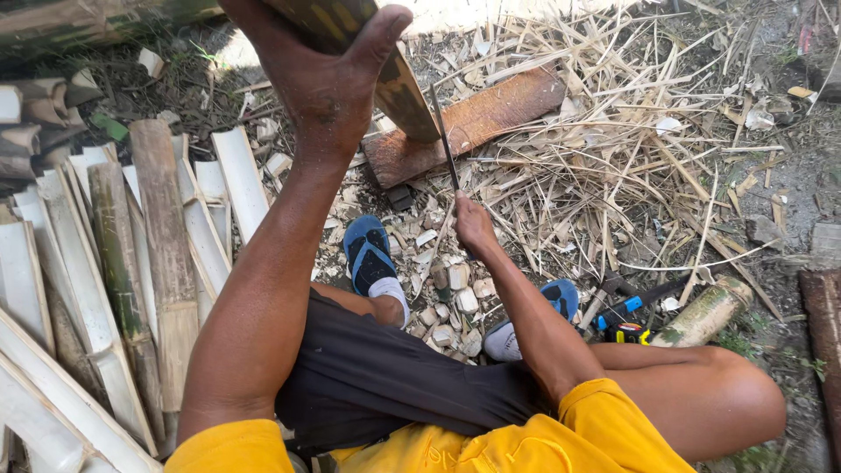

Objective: The person sits on the ground and uses a hand saw to split long bamboo poles into smaller planks. The person holds the bamboo pole steady with one hand and saws through it with the other, repeating the process for multiple poles.

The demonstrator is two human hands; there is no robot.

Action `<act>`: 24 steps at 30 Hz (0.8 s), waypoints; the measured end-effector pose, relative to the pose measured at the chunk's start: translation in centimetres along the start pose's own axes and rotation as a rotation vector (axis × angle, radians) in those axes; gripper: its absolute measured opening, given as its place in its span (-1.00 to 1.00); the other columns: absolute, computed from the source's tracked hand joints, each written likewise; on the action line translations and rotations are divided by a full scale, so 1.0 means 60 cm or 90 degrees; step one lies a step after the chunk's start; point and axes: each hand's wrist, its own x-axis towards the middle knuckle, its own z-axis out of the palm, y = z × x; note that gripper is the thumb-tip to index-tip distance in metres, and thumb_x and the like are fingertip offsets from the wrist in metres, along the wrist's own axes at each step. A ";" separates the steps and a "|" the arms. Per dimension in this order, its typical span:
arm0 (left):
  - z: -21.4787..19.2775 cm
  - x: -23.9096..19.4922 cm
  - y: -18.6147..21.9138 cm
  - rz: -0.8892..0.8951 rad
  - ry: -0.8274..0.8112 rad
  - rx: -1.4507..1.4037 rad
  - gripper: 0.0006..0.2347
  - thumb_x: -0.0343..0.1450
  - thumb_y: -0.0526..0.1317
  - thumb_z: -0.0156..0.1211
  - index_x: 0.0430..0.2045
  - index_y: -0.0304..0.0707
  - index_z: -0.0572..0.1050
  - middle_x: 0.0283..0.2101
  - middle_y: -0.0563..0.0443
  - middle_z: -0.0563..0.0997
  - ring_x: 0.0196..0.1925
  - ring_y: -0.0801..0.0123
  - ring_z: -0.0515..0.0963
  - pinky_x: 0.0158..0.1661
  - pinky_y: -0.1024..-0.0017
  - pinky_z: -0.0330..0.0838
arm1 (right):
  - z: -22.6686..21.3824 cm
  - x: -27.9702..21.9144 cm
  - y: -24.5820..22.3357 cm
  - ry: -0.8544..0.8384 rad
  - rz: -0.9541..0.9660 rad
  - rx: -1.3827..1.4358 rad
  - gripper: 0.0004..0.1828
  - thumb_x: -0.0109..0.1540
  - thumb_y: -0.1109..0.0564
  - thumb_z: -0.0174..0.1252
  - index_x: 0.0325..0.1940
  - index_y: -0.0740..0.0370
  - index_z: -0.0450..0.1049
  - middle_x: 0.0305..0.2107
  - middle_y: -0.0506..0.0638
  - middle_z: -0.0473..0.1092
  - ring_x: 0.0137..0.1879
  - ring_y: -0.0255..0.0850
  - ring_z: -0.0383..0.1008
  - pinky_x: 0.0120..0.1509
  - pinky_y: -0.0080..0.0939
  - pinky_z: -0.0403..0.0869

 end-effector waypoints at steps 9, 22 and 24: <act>-0.014 0.005 -0.033 -0.044 0.073 0.035 -0.21 0.50 0.08 0.49 0.35 0.10 -0.14 0.22 -0.03 0.23 0.20 0.28 0.47 0.19 0.24 0.51 | 0.038 -0.036 -0.049 0.098 -0.435 0.057 -0.37 0.41 -0.38 -0.43 -0.34 0.14 0.24 -0.64 -0.08 0.24 -0.55 -0.28 0.31 -0.52 -0.13 0.33; -0.018 -0.012 -0.073 -0.063 0.048 0.023 -0.30 0.55 0.10 0.50 0.35 0.08 0.01 0.24 -0.03 0.24 0.24 0.29 0.45 0.26 0.26 0.44 | 0.084 0.033 0.103 0.118 -0.219 0.011 -0.42 0.46 -0.28 -0.34 -0.32 0.19 0.29 -0.53 0.01 0.29 -0.41 -0.14 0.33 -0.31 0.01 0.34; -0.017 -0.014 -0.067 -0.100 0.043 -0.037 -0.28 0.53 0.13 0.49 0.35 0.01 0.00 0.21 -0.06 0.29 0.22 0.26 0.48 0.24 0.24 0.41 | 0.083 0.044 0.115 0.038 -0.056 0.121 -0.38 0.48 -0.32 -0.35 -0.36 0.18 0.27 -0.54 -0.03 0.26 -0.47 -0.21 0.27 -0.41 -0.07 0.33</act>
